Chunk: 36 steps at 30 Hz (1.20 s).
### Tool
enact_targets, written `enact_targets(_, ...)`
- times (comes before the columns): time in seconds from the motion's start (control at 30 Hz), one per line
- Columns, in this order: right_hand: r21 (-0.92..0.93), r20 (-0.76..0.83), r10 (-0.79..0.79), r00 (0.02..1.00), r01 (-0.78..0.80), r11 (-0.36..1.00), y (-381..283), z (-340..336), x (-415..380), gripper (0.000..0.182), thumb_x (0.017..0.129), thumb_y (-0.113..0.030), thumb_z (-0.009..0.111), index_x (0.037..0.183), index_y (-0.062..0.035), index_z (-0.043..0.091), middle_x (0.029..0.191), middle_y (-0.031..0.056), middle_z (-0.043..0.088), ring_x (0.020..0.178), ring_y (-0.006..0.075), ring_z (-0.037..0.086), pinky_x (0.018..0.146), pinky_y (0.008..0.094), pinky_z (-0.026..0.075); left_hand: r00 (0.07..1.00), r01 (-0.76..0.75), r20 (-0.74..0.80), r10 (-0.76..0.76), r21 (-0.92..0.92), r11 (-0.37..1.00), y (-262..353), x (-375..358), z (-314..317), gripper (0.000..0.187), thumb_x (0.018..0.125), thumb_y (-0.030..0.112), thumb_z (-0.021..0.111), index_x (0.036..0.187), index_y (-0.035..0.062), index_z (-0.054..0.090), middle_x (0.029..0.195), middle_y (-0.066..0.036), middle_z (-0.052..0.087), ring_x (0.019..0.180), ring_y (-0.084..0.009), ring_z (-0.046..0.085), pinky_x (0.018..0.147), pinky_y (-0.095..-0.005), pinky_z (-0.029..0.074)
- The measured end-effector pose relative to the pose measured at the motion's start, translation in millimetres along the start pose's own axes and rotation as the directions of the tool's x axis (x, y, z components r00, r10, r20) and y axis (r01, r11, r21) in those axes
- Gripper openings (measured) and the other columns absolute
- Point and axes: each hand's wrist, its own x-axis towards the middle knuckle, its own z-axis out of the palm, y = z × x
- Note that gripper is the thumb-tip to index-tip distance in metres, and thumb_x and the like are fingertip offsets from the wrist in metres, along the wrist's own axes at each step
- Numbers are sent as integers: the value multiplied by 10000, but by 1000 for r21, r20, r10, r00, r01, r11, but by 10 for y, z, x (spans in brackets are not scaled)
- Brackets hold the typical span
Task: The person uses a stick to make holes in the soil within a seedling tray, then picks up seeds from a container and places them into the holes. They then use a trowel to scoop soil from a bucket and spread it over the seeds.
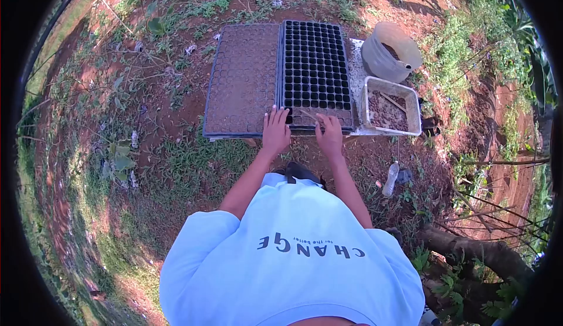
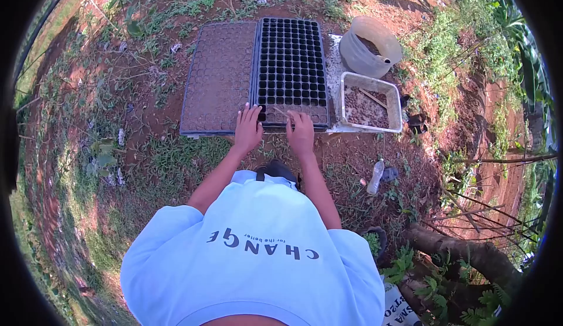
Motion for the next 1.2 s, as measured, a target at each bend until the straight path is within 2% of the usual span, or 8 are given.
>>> enact_targets(0.07,8,11,-36,999,36,999,-11,19,50,277,813,-45,654,1088,-67,629,942,135,587,882,326,568,791,414,468,999,-4,-42,4,8,1000,-49,38,26,553,865,145,518,1398,69,393,1411,-153,436,1417,-336,252,1156,-537,167)
enact_targets(0.2,61,47,-22,999,19,998,-85,33,149,296,815,-44,657,1109,-65,625,930,128,591,864,309,576,782,396,475,998,31,56,-33,48,998,-52,54,16,570,861,144,523,1408,73,379,1471,-149,377,1432,-341,214,1158,-534,163)
enact_targets(0.4,406,104,101,989,-135,904,-105,144,254,236,852,-94,676,1078,-29,659,895,109,597,787,232,589,720,348,483,992,12,124,-23,89,996,-38,99,-33,592,855,157,538,1415,73,363,1473,-144,373,1433,-353,204,1157,-538,166)
enact_targets(0.47,369,191,188,964,-248,896,-102,149,274,189,884,-146,660,1034,-36,692,891,112,599,772,219,596,716,345,482,991,11,135,-24,96,995,-32,110,-74,594,854,160,541,1415,77,363,1474,-140,373,1432,-355,202,1156,-539,168)
enact_targets(0.6,394,185,187,965,-248,885,-19,232,285,193,909,-189,632,1032,-61,709,909,116,621,787,250,604,725,343,481,988,7,150,-25,118,993,-22,112,-84,587,858,167,538,1414,93,366,1473,-129,375,1430,-355,209,1154,-542,171)
enact_targets(0.77,258,228,99,969,-158,953,98,306,215,189,900,-163,616,1040,-82,713,956,141,660,881,319,599,809,387,473,987,2,161,-27,153,988,-2,136,-57,585,865,182,537,1415,86,362,1473,-137,373,1429,-354,211,1153,-542,173)
enact_targets(0.97,259,168,45,985,-88,962,113,244,157,204,881,-139,621,1054,-80,710,993,129,671,955,306,590,869,390,474,991,32,126,-52,154,988,8,121,136,559,916,194,475,1437,57,327,1505,-165,310,1441,-344,184,1152,-541,168)
enact_targets(1.2,261,117,-17,993,-15,965,128,233,247,208,841,-93,630,1027,-40,707,918,113,672,880,292,590,804,376,496,986,-3,164,-40,259,966,13,201,107,569,958,260,417,1474,66,275,1546,-111,251,1454,-311,152,1163,-546,108)
